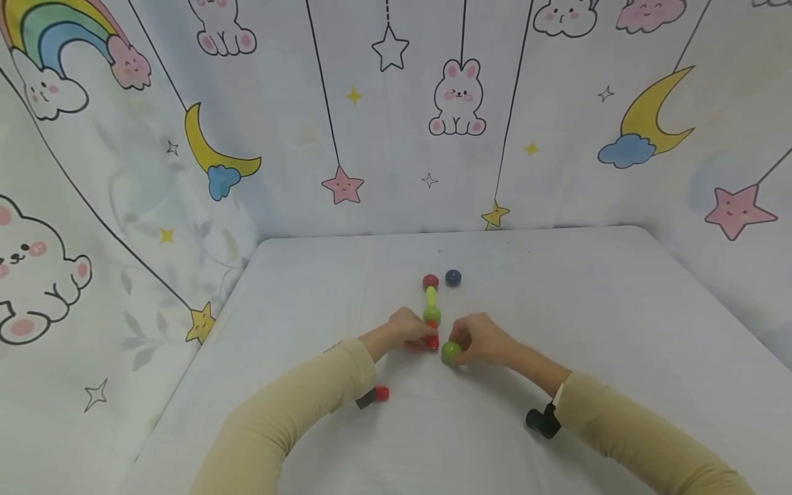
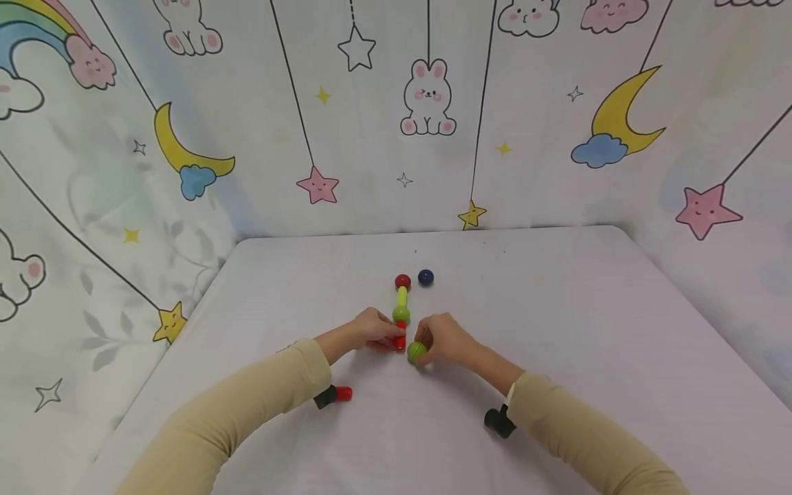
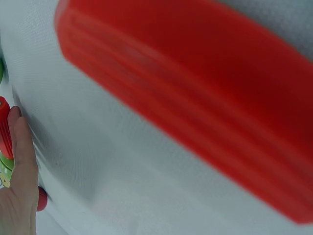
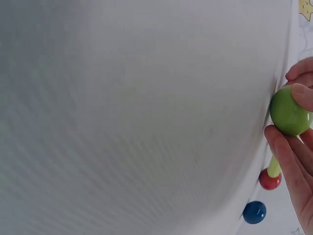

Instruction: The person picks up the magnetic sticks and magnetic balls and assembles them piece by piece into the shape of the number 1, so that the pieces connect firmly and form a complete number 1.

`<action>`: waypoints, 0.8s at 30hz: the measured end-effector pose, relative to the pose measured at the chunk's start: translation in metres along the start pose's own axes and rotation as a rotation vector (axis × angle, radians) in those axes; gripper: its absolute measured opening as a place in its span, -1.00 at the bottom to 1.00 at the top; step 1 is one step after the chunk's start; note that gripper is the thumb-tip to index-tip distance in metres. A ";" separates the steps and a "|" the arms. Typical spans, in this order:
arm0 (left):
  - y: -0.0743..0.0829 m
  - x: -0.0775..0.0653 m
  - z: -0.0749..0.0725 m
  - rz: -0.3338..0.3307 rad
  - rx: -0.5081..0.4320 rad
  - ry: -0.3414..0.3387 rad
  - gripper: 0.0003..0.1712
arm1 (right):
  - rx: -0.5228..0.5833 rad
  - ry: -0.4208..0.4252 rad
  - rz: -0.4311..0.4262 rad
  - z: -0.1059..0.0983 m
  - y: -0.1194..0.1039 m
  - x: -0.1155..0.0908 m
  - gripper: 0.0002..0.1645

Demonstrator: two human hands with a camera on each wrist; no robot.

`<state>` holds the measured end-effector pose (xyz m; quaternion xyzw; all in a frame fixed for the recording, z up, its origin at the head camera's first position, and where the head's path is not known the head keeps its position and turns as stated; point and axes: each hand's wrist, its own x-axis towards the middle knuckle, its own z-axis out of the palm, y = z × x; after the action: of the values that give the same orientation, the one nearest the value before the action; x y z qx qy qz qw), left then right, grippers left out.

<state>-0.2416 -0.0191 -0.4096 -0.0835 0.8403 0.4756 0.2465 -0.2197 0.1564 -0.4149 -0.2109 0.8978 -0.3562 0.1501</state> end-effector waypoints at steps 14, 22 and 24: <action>0.003 -0.008 0.000 0.024 -0.006 -0.002 -0.82 | -0.054 -0.004 -0.083 0.013 -0.011 0.000 -0.74; 0.004 -0.005 0.001 0.027 0.004 -0.006 -0.79 | -0.068 0.027 -0.114 0.018 -0.013 0.003 -0.71; 0.003 -0.004 0.002 0.026 0.003 -0.008 -0.79 | -0.074 0.030 -0.123 0.018 -0.013 0.003 -0.69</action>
<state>-0.2390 -0.0164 -0.4063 -0.0702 0.8408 0.4781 0.2440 -0.2115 0.1358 -0.4191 -0.2656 0.8978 -0.3347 0.1065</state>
